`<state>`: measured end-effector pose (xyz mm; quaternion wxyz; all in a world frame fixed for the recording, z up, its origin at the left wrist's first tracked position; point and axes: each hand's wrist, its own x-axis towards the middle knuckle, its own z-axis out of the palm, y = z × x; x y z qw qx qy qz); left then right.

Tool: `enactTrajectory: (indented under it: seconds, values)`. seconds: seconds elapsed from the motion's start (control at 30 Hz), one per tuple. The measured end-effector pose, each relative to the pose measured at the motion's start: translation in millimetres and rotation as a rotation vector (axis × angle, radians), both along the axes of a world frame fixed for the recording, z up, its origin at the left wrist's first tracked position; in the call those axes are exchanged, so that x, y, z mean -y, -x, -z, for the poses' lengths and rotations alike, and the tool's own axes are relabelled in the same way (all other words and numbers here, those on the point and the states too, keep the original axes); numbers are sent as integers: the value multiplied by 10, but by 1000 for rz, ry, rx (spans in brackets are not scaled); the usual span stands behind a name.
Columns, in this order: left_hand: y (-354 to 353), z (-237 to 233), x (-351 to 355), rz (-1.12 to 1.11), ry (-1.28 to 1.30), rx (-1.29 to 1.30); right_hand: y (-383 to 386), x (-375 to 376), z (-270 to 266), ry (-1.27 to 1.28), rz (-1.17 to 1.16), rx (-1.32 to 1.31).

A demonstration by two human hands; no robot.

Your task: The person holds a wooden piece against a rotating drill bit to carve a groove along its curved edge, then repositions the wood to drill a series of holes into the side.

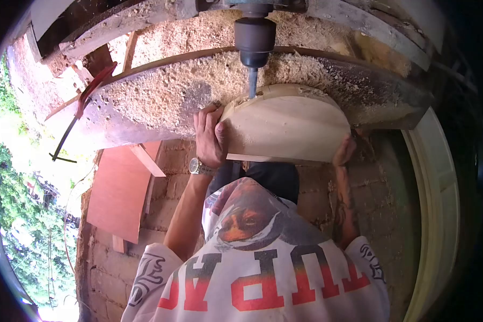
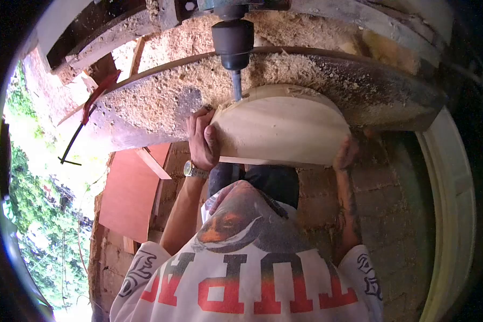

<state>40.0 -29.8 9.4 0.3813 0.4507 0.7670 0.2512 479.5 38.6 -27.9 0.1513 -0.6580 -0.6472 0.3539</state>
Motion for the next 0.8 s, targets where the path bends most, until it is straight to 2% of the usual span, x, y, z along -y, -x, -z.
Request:
enactTrajectory:
  seconds: [0.17,0.27,0.33,0.43,0.6,0.67,0.8]
  values:
    - [13,-27,-31,6,16,-21,-150,17,95,113,-51,0]
    - [6,-7,-46,7,9,-10,-250,48,151,27,-77,51]
    - [14,-19,-55,14,7,-10,-218,9,76,151,-50,90]
    - [5,-23,-84,4,4,-8,83,-144,-30,89,4,40]
    - [18,-2,-191,9,-2,-24,-83,-94,8,168,25,-7]
    - [61,24,-294,1,-25,-3,-35,-102,106,137,123,-16]
    - [90,45,-376,-37,-41,11,-253,-195,314,-30,93,254]
